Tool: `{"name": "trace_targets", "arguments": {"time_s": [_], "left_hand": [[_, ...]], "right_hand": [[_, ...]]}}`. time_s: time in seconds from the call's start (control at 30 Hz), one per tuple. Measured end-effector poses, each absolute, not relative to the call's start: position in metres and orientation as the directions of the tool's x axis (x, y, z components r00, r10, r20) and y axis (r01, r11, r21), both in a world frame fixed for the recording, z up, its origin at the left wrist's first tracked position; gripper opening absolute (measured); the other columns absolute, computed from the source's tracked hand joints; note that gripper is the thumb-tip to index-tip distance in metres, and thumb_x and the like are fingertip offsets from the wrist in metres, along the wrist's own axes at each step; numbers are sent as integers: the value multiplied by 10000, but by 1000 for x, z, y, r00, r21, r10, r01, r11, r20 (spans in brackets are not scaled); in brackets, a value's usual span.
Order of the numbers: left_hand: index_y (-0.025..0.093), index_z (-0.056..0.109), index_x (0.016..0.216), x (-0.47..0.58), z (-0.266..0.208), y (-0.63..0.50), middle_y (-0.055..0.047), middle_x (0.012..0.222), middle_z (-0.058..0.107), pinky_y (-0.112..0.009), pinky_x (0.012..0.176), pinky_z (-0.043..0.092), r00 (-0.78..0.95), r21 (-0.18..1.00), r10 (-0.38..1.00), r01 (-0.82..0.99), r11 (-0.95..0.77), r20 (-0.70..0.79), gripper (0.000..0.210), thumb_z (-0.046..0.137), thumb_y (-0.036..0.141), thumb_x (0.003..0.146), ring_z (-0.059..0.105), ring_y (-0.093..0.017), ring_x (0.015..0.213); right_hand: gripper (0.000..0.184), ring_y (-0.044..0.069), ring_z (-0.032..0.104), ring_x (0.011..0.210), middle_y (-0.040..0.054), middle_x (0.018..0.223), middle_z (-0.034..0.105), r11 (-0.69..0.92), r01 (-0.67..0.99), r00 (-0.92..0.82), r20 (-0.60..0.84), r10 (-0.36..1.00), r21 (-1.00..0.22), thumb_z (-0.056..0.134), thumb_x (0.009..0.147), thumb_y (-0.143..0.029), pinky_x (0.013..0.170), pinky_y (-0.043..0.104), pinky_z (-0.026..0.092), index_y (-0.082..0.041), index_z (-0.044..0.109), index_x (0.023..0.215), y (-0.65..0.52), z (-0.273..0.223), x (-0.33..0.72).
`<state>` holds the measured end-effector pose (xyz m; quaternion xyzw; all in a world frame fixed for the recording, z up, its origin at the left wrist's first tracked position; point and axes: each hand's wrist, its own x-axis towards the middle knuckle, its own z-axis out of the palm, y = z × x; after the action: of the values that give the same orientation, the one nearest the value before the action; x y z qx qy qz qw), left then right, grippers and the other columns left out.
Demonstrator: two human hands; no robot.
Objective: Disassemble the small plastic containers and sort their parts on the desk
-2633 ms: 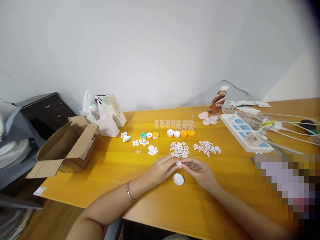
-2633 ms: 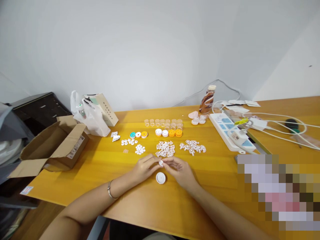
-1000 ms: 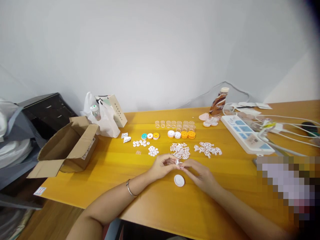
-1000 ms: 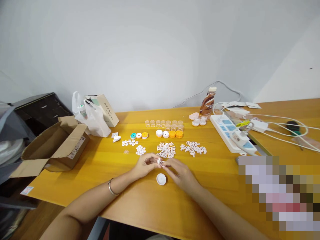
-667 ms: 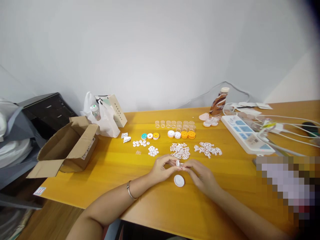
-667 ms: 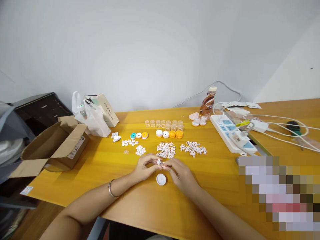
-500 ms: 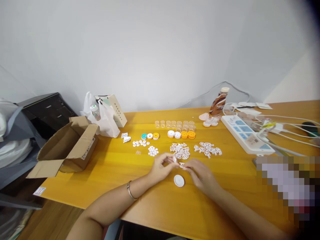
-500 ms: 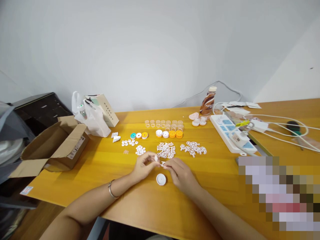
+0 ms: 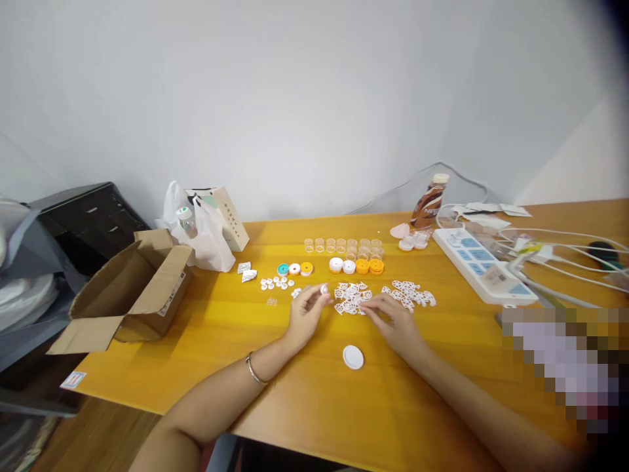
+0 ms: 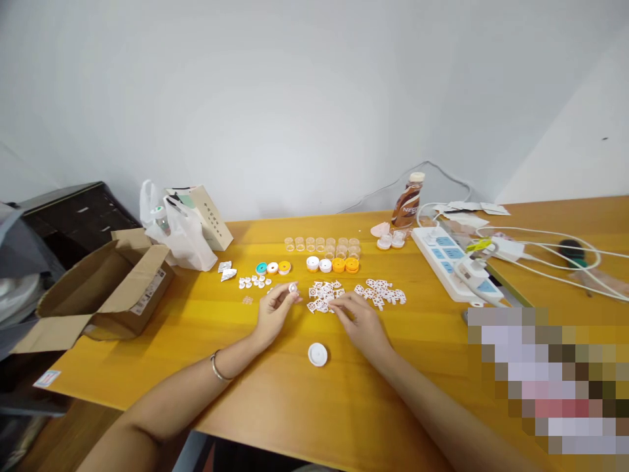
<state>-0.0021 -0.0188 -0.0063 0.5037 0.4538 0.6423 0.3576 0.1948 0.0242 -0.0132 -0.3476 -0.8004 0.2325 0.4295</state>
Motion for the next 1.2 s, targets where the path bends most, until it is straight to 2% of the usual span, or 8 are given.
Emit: {"name": "trace_targets", "arguments": {"time_s": [0.2, 0.43, 0.7, 0.77, 0.83, 0.97, 1.07, 1.2], "left_hand": [[172, 654, 1011, -6, -7, -17, -51, 877, 602, -281, 751, 527, -209, 934, 910, 50, -355, 357, 266, 574, 330, 812, 610, -137, 766], [166, 649, 1025, -6, -1, -21, -56, 872, 606, -247, 732, 505, -204, 925, 903, 121, -360, 378, 293, 544, 359, 831, 619, -131, 749], [176, 641, 1036, -7, 2, -22, -59, 885, 609, -255, 737, 485, -177, 917, 905, 173, -359, 388, 294, 523, 364, 845, 613, -137, 757], [171, 646, 1013, -6, 1, -22, -60, 875, 619, -261, 749, 478, -165, 922, 911, 163, -352, 377, 287, 536, 368, 836, 606, -140, 761], [160, 643, 973, -2, 0, -24, -55, 841, 629, -262, 746, 475, -140, 939, 931, 114, -324, 338, 273, 566, 370, 817, 601, -139, 750], [147, 573, 919, 9, -2, -31, -29, 777, 627, -241, 695, 478, -5, 969, 975, -114, -219, 220, 271, 640, 360, 767, 602, -112, 686], [148, 527, 852, 14, -1, -35, -8, 737, 619, -218, 677, 467, 72, 959, 980, -228, -166, 187, 275, 680, 344, 735, 598, -92, 665], [140, 552, 824, 12, 1, -34, -10, 731, 637, -210, 684, 459, 64, 962, 989, -248, -113, 133, 274, 711, 327, 702, 602, -93, 683]], "right_hand": [[155, 205, 563, 783, 49, 793, 576, 679, 429, -474, 491, 731, -596, 534, 833, -258, 709, 349, 465, -234, 679, 783, 34, 3, 173], [79, 200, 547, 759, 39, 784, 566, 656, 526, -506, 420, 753, -542, 631, 754, -204, 687, 340, 441, -232, 698, 725, 48, -3, 154], [67, 207, 550, 764, 37, 766, 577, 602, 543, -492, 360, 793, -585, 646, 726, -205, 701, 353, 432, -236, 699, 700, 49, 0, 153], [40, 211, 554, 774, 36, 767, 582, 596, 488, -471, 383, 795, -638, 668, 714, -264, 724, 364, 437, -234, 694, 716, 47, 6, 154], [119, 207, 564, 805, 37, 807, 597, 588, 380, -453, 411, 791, -714, 667, 721, -331, 758, 362, 446, -232, 685, 786, 41, 12, 157], [248, 175, 585, 775, 29, 835, 621, 516, 176, -484, 383, 787, -838, 610, 773, -373, 728, 318, 481, -235, 643, 976, 25, 21, 166], [211, 166, 588, 756, 25, 809, 634, 510, 89, -553, 384, 740, -855, 569, 813, -359, 711, 306, 491, -245, 653, 970, 13, 18, 173], [147, 166, 592, 774, 29, 831, 645, 518, 26, -487, 442, 753, -855, 589, 811, -325, 732, 311, 492, -245, 664, 908, 2, 8, 177]]}}
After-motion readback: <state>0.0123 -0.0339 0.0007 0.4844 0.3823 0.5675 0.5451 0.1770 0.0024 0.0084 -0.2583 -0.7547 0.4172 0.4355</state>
